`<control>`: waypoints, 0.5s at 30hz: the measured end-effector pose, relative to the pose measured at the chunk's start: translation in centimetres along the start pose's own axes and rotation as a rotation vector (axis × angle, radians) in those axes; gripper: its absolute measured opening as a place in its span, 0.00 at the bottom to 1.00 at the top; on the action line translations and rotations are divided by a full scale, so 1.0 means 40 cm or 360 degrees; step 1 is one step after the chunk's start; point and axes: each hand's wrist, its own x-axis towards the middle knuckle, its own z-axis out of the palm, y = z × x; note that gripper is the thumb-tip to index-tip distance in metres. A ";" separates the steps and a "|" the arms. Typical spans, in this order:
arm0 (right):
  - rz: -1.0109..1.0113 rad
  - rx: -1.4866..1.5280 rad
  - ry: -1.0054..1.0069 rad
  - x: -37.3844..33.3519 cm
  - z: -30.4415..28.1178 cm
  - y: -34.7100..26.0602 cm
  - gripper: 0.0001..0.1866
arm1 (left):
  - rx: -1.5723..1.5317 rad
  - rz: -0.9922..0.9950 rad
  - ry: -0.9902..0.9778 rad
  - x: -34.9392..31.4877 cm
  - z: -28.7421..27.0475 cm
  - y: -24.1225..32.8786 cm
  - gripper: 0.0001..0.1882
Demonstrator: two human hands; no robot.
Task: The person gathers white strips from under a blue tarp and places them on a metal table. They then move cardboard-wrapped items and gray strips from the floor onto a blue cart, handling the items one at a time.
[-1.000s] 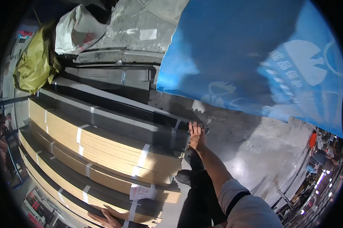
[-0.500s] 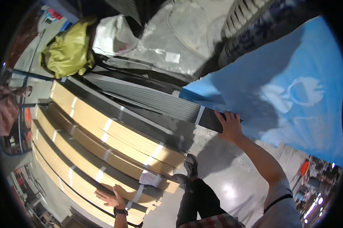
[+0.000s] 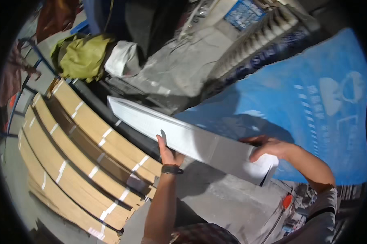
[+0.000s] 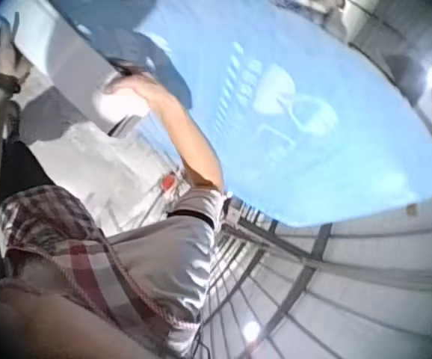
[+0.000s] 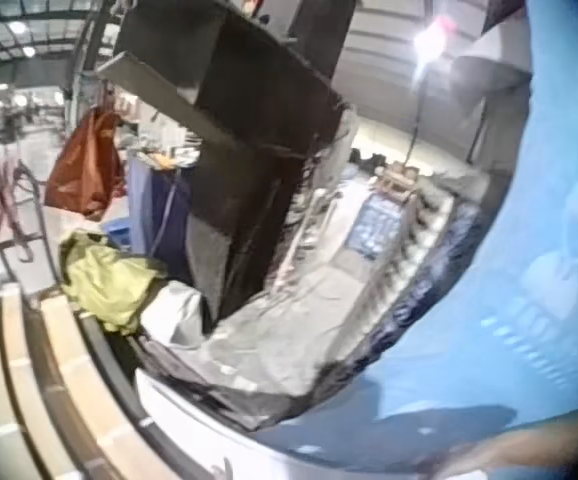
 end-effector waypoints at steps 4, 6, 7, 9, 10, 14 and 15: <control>0.0004 0.0066 -0.0098 -0.089 -0.001 0.095 0.44 | 0.0358 -0.0089 0.0314 -0.056 0.047 -0.088 0.25; 0.0171 0.0180 -0.0165 -0.136 0.015 0.104 0.45 | 0.0371 -0.0117 0.0241 -0.097 0.041 -0.088 0.24; 0.0158 0.0178 -0.0239 -0.141 0.019 0.152 0.47 | 0.0489 -0.0145 0.0260 -0.123 0.034 -0.089 0.24; 0.0094 0.0051 -0.0305 -0.171 0.027 0.241 0.50 | 0.0614 -0.0013 0.0344 -0.146 0.021 -0.134 0.22; 0.0040 -0.0053 -0.0342 -0.164 0.034 0.283 0.52 | 0.0669 0.0081 0.0347 -0.184 0.061 -0.147 0.20; -0.0238 -0.0264 -0.0443 -0.070 0.119 0.312 0.49 | 0.1441 0.0420 0.0105 -0.311 0.082 -0.202 0.21; -0.0490 -0.0110 -0.0306 -0.030 0.149 0.290 0.45 | 0.1480 0.0306 0.0097 -0.349 0.144 -0.209 0.25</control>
